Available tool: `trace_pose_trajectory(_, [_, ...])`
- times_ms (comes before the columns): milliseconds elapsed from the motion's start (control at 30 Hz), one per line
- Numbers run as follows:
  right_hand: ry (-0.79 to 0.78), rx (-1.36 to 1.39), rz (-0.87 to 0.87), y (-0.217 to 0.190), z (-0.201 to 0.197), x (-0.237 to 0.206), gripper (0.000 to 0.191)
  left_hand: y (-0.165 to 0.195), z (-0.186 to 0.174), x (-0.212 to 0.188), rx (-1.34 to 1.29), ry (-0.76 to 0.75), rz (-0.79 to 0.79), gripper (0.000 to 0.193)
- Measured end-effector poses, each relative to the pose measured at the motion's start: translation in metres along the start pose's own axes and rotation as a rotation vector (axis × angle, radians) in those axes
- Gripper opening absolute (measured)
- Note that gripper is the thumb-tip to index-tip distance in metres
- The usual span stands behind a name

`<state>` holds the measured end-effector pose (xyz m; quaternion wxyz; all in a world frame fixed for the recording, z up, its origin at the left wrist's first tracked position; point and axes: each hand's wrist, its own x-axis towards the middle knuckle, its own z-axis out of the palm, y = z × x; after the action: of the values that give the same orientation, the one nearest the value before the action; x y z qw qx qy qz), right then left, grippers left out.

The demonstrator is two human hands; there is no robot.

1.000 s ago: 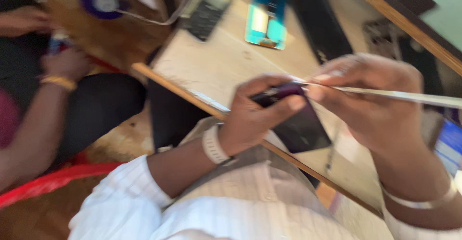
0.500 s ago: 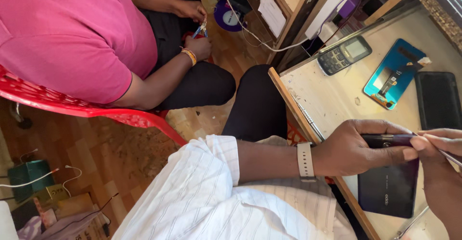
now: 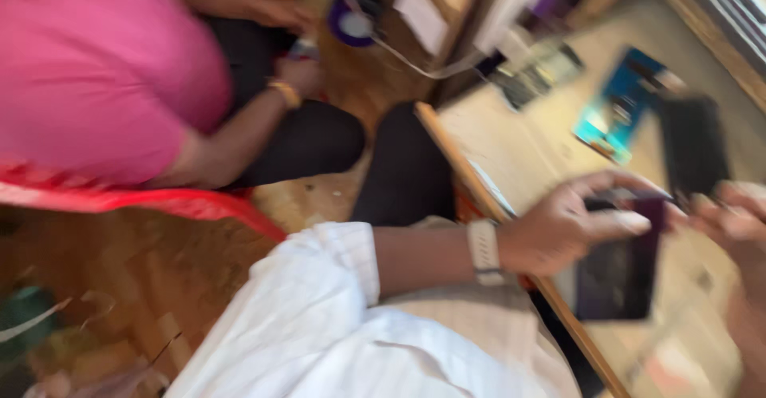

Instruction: The person sits at a repair bench and pries open the back cover of a smartphone, working a metal pry tool around the edge of the phone to separate the cover from the body. Other phones, a disassembled phone body, and a screwdriver lie on the bench around them.

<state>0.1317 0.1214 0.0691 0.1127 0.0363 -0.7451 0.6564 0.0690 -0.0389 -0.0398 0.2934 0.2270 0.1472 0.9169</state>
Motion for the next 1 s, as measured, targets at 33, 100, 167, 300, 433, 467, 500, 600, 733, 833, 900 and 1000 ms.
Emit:
trace_pose_trajectory(33, [0.01,-0.004,-0.025,-0.006,0.003,-0.003,0.015,0.001,0.003,-0.001,0.0,-0.008,-0.014,0.032])
trace_pose_trajectory(100, [0.047,-0.048,-0.08,-0.023,0.003,-0.012,0.016,0.004,0.009,-0.006,0.0,-0.015,-0.05,0.048])
trace_pose_trajectory(167, [0.083,-0.16,-0.125,-0.032,0.004,-0.019,0.016,0.011,0.014,-0.011,0.052,-0.057,-0.108,0.06])
trace_pose_trajectory(300, [0.12,-0.297,-0.189,-0.04,0.015,-0.022,0.023,0.02,0.026,-0.015,0.362,-0.103,-0.053,0.058])
trace_pose_trajectory(433, [0.079,-0.248,-0.215,-0.038,0.023,-0.012,0.029,0.021,0.033,-0.014,0.476,-0.066,-0.096,0.052])
trace_pose_trajectory(467, [0.082,-0.206,-0.192,-0.037,0.023,-0.011,0.028,0.02,0.035,-0.012,0.486,-0.06,-0.106,0.05])
trace_pose_trajectory(500, [0.074,-0.232,-0.209,-0.038,0.02,-0.012,0.028,0.019,0.038,-0.012,0.503,-0.05,-0.093,0.048])
trace_pose_trajectory(600, [0.083,-0.294,-0.247,-0.034,0.014,-0.014,0.029,0.02,0.044,-0.011,0.578,-0.004,-0.043,0.042])
trace_pose_trajectory(733, [0.134,-0.309,-0.313,-0.03,0.009,-0.018,0.029,0.033,0.049,-0.002,0.66,0.01,-0.013,0.037])
trace_pose_trajectory(833, [0.149,-0.291,-0.35,-0.031,0.01,-0.021,0.025,0.044,0.044,0.013,0.696,-0.087,-0.027,0.036])
trace_pose_trajectory(900, [0.151,-0.289,-0.378,-0.033,0.009,-0.022,0.023,0.044,0.042,0.021,0.581,-0.118,-0.059,0.042])
trace_pose_trajectory(1000, [0.125,-0.302,-0.423,-0.033,0.008,-0.021,0.021,0.039,0.04,0.025,0.314,-0.097,-0.136,0.062])
